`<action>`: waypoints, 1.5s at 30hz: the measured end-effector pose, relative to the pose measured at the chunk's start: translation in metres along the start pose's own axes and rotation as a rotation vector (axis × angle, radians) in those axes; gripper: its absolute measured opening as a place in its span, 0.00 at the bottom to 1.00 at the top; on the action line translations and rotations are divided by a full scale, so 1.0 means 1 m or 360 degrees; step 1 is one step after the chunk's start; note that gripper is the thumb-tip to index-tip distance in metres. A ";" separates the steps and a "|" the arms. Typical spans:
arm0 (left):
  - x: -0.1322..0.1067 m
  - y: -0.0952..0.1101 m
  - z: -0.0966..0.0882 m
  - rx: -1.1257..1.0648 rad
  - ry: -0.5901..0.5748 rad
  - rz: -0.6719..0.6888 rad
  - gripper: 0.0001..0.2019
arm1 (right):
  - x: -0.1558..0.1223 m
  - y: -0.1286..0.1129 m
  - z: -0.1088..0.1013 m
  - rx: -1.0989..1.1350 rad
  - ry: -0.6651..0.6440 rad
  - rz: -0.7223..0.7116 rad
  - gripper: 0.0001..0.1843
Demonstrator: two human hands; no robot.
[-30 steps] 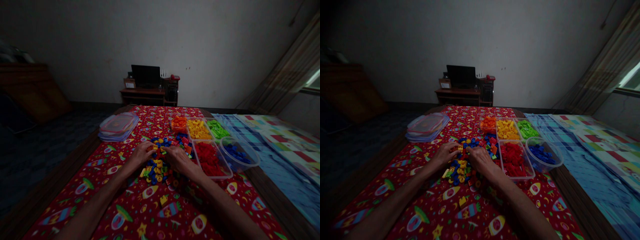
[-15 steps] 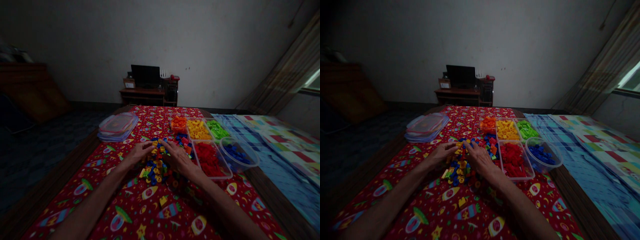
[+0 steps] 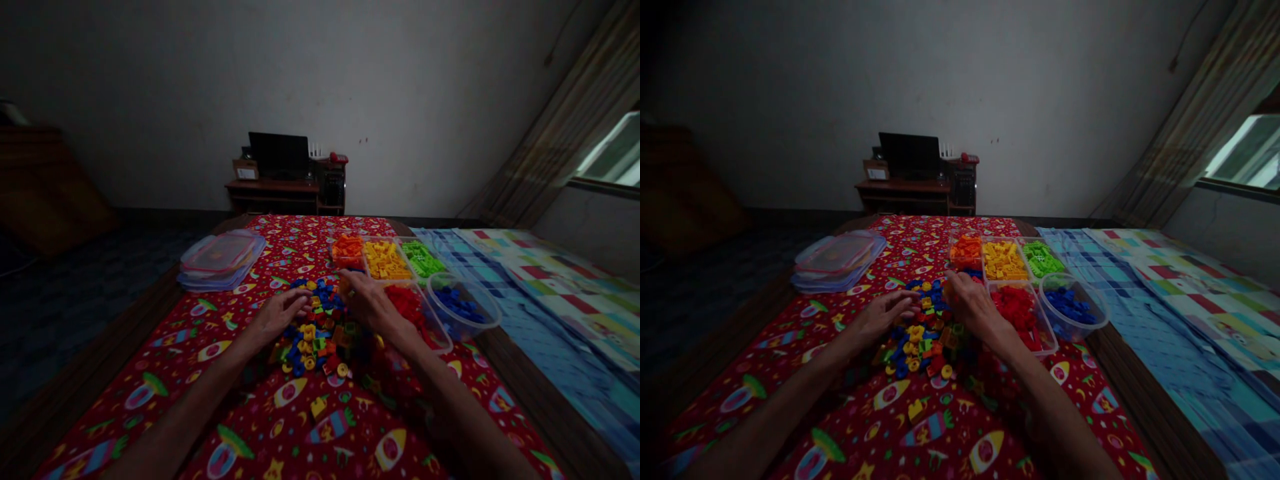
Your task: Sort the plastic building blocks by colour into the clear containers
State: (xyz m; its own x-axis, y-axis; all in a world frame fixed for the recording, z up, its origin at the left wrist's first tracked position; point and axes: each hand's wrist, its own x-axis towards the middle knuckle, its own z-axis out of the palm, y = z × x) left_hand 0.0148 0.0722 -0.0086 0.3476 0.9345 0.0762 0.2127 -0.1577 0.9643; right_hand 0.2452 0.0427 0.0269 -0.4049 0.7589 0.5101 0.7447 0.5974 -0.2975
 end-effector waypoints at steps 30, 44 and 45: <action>-0.009 -0.019 -0.052 0.1349 -0.0476 -0.0080 0.34 | -0.020 -0.004 0.012 0.0043 -0.0359 -0.0082 0.13; 0.000 -0.013 -0.022 0.1014 -0.0384 0.0207 0.23 | -0.044 0.002 0.036 0.0003 -0.0204 -0.0280 0.19; 0.000 -0.014 -0.023 0.1048 -0.0369 0.0197 0.22 | -0.044 0.004 0.035 0.0005 -0.0168 -0.0288 0.19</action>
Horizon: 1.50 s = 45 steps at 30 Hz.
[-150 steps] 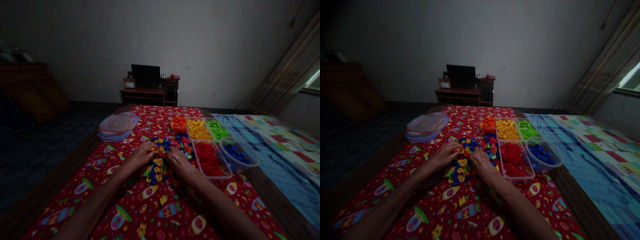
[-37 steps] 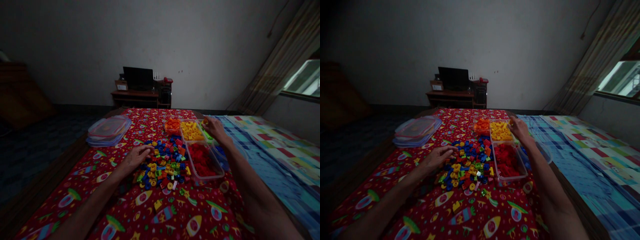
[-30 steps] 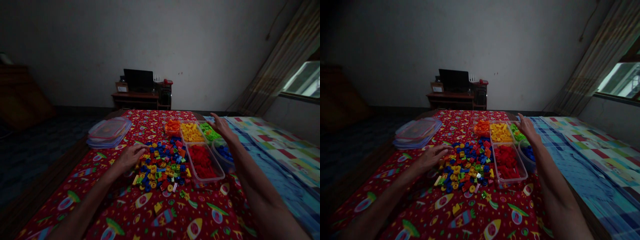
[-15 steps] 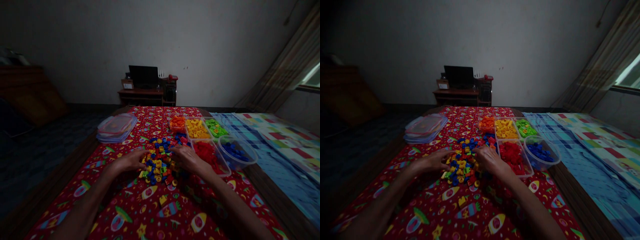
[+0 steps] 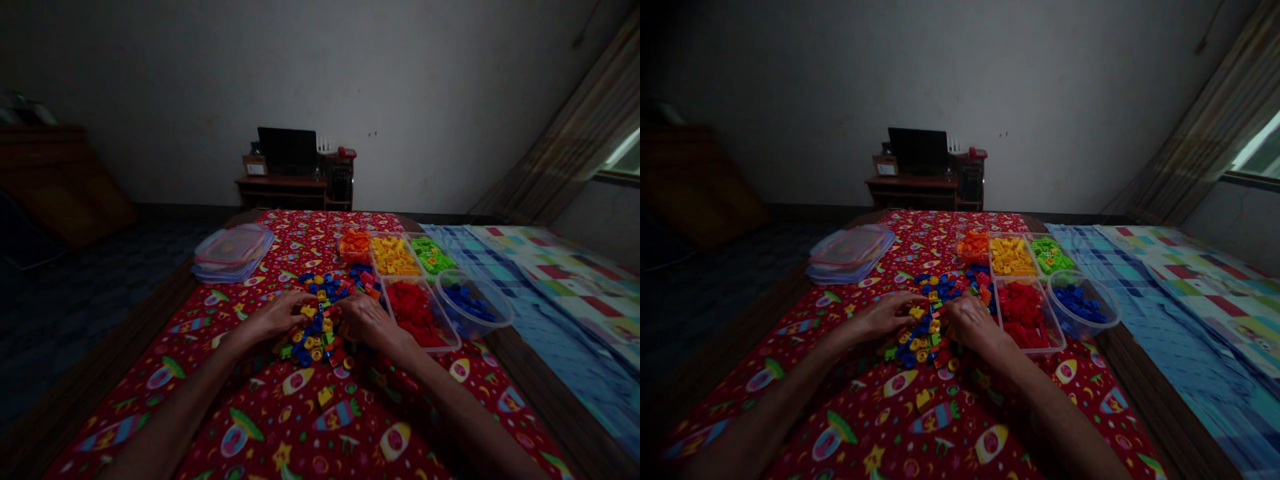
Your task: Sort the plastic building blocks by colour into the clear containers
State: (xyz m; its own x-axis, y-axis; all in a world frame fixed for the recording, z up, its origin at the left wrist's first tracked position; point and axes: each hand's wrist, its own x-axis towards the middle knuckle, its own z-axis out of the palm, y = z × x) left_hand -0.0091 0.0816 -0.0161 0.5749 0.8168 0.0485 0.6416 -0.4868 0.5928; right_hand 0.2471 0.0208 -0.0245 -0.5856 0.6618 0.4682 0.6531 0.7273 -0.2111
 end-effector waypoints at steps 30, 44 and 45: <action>0.006 0.006 -0.002 -0.0008 0.0370 -0.0130 0.15 | 0.068 0.009 -0.009 0.0057 -0.0245 0.0180 0.07; 0.003 0.027 0.009 -0.0493 0.0219 -0.0151 0.18 | 0.055 -0.021 -0.009 0.0463 -0.0205 0.0083 0.15; 0.002 0.030 0.008 -0.0476 0.0213 -0.0139 0.18 | 0.053 -0.019 -0.012 0.0445 -0.0194 0.0093 0.14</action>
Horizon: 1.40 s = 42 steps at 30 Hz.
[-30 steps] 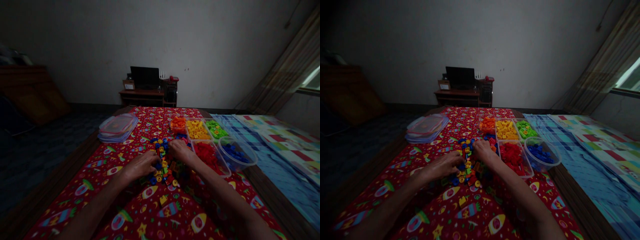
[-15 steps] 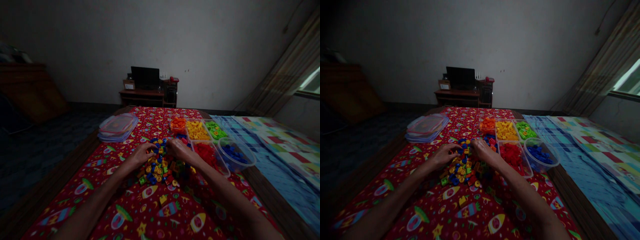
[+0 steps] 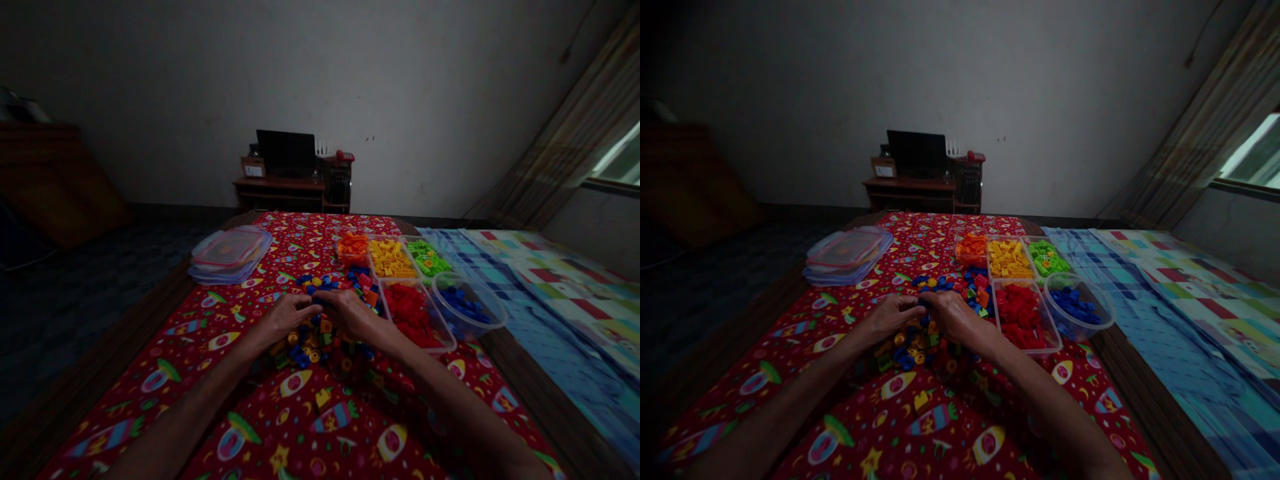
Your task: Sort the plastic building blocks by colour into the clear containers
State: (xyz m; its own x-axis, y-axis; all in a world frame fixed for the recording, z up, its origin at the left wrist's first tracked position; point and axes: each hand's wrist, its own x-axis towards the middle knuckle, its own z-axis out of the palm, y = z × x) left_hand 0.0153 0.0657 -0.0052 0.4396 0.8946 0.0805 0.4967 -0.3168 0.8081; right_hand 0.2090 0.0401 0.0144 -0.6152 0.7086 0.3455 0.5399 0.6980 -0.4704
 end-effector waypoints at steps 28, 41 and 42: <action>0.071 -0.070 -0.027 0.0571 0.0265 0.0243 0.25 | -0.038 0.051 -0.082 -0.0565 0.0356 0.0238 0.12; 0.063 -0.087 -0.031 -0.0033 0.0475 -0.0041 0.19 | 0.110 0.071 -0.001 -0.0677 -0.0353 0.0182 0.17; 0.064 -0.090 -0.031 -0.0086 0.0487 -0.0032 0.21 | 0.117 0.072 0.006 -0.0715 -0.0389 0.0175 0.18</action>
State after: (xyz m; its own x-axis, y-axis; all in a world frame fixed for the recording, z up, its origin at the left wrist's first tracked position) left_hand -0.0243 0.1613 -0.0543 0.1804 0.9565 0.2293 0.4591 -0.2881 0.8404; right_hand 0.1727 0.1724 0.0160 -0.6282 0.7730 0.0891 0.7690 0.6342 -0.0799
